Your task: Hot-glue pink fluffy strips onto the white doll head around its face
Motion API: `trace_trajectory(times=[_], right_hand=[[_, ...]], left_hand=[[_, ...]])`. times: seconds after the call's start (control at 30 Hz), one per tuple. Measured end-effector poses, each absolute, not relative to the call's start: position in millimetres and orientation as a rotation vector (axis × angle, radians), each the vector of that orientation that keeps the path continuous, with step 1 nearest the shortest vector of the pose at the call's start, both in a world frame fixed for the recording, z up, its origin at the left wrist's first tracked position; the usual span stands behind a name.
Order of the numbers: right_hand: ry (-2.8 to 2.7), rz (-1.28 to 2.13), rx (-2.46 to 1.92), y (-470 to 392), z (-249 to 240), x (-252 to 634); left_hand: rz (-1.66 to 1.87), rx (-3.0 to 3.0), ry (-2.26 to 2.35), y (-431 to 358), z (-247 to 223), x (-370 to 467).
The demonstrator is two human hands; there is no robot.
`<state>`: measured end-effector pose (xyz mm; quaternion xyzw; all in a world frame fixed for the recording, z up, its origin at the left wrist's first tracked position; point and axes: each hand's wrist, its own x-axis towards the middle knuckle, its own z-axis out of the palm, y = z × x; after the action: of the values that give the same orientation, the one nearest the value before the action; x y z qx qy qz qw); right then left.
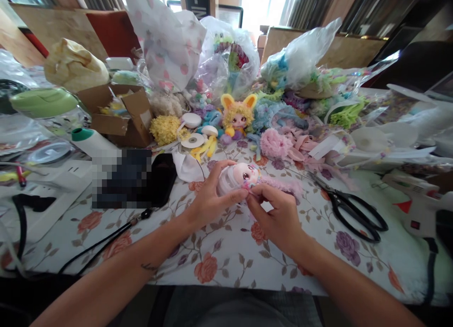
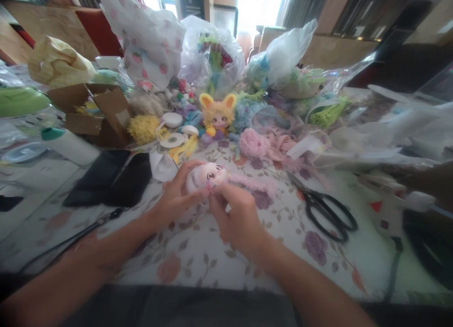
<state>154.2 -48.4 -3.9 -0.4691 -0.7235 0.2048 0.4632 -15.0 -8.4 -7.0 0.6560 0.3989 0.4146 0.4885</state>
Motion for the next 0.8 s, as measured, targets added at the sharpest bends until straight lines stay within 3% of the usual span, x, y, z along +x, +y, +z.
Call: trace_trajectory(times=[0.5,0.8], right_hand=[[-1.809,0.375,-1.209,-53,19,167],[-1.620,0.604,-1.254,-48,21,175]], left_hand=[[0.954,1.336,0.845,3,-3,-20],[0.899,0.953,0.583,5,-14,-21]])
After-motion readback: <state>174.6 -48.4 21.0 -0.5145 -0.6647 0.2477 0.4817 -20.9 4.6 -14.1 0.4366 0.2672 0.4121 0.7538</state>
